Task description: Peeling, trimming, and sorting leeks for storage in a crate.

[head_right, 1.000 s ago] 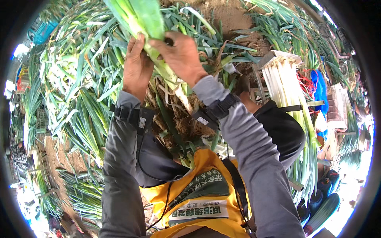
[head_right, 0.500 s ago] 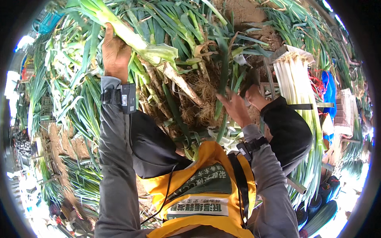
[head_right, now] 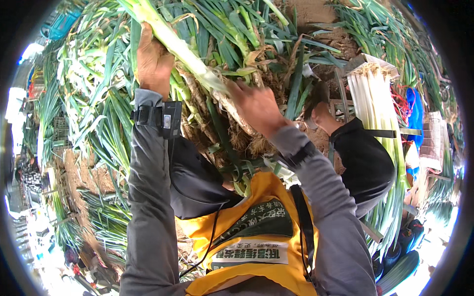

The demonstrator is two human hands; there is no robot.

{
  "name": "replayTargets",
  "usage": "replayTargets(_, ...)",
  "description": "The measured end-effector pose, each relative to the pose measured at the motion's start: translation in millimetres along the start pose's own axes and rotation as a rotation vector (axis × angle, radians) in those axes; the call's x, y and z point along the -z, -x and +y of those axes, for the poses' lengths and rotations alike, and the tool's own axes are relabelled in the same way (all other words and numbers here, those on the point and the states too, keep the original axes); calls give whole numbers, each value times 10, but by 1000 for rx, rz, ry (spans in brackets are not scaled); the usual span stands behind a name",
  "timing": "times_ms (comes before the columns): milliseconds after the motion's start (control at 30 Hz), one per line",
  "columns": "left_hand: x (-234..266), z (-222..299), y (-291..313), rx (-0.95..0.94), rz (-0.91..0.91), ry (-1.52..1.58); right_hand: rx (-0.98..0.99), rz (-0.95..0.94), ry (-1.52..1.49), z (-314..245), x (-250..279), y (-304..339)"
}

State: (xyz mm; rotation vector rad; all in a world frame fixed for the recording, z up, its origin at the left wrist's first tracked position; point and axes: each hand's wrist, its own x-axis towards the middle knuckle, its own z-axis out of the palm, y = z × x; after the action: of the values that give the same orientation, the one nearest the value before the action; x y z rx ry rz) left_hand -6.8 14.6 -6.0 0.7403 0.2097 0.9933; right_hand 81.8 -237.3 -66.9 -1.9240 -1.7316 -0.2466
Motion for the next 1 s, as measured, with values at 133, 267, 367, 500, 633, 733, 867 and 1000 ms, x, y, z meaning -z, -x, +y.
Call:
replayTargets(133, -69, -66, -11, 8, -32, 42, -70, -394, 61, 439, -462, 1460)
replayTargets(267, -176, 4, 97, 17, -68, 83, -345, -1125, 72, 695, -349, 2188)
replayTargets(367, -219, 48, 137, 52, -107, 128, -691, -711, -280, 685, -8, 1470)
replayTargets(500, -213, -84, 123, 128, -76, 248, -541, -247, -915, 278, 475, -1)
replayTargets(633, -196, -145, 94, 171, -185, 321, -548, -357, -1008, 67, 433, -675)
replayTargets(733, -381, -47, 227, 42, -41, 170, -563, -397, -1215, 33, 232, -729)
replayTargets(867, -422, -110, 170, -204, 90, -176, -452, 103, -987, -6, -214, -593)
replayTargets(1000, -189, -221, 107, -63, 128, -79, -410, 95, -600, 13, -255, -586)
